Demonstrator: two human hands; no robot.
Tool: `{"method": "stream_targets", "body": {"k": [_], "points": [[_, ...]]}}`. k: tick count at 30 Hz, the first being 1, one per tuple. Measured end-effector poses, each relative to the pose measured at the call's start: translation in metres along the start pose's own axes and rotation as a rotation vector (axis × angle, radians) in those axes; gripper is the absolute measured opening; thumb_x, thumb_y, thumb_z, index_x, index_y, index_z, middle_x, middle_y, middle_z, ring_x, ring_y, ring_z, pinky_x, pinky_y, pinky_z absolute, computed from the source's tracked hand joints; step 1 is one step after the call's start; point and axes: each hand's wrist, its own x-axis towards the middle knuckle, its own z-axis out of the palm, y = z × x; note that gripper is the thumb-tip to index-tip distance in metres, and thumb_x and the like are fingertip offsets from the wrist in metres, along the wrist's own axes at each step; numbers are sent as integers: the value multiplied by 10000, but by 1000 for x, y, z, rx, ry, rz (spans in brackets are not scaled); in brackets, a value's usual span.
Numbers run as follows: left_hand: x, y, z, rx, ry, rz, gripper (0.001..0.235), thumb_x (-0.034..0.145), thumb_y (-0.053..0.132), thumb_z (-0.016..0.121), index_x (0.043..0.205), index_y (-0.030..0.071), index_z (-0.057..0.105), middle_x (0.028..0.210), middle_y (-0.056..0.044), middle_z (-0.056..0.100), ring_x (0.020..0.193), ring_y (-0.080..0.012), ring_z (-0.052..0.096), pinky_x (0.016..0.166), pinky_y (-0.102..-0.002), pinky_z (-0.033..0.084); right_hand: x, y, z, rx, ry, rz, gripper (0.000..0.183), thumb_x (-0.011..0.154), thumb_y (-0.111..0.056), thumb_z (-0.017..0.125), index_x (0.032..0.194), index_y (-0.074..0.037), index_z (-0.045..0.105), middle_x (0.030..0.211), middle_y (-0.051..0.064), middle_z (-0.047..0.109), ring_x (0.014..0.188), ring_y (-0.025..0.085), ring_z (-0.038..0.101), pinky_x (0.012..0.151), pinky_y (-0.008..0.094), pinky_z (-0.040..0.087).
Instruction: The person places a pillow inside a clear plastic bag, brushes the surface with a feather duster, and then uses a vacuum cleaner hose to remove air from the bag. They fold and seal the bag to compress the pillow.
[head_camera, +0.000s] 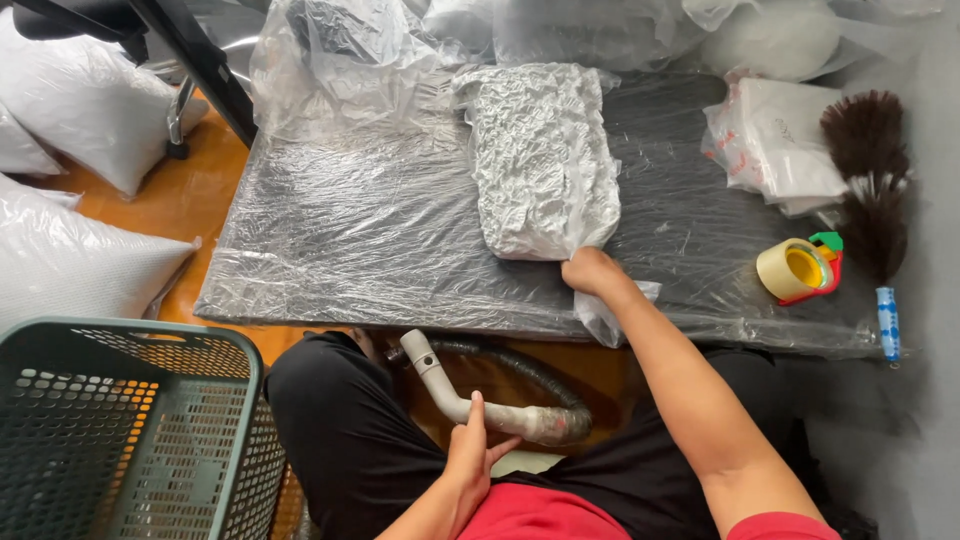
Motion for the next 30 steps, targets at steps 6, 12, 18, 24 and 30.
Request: {"method": "stream_targets", "body": {"k": [6,12,18,24,30], "points": [[36,-14,27,-129,2,-19,690,1036,463,432,1303,-168,519,1306,-315,581,1184,-396,627,912,-460,620,13,7,10,-20,27,-25,405,920,-213,536,1152,75,701,1169,251,716,1082,414,687,967,465,535],[96,-35,47,-93,-3,-33,715,1033,497,443,1312,-157,519,1222,-290,635,1004,-382,704,839,-396,635,12,8,12,-41,37,-27,384,921,-214,555,1115,77,714,1131,251,727,1037,409,703,937,455,551],[150,-50,77,111,-159,40,684,995,477,541,1224,-167,565,1064,-243,724,903,-289,766,769,-300,631,16,13,14,-31,69,-56,366,903,-211,558,1048,78,729,1046,240,748,967,407,716,897,460,558],[125,-30,108,447,-288,314,536,999,271,628,1278,-174,528,1157,-369,674,1089,-398,692,942,-479,596,1,-1,3,24,-48,66,598,923,-342,455,1292,83,657,1375,266,636,1356,354,555,1132,500,453],[140,-31,101,1013,-224,625,448,981,376,627,1182,-16,710,1110,-271,711,1116,-358,690,942,-456,573,-20,-13,-10,21,-28,58,571,924,-296,451,1252,118,666,1338,300,648,1343,374,564,1119,511,466]]}}
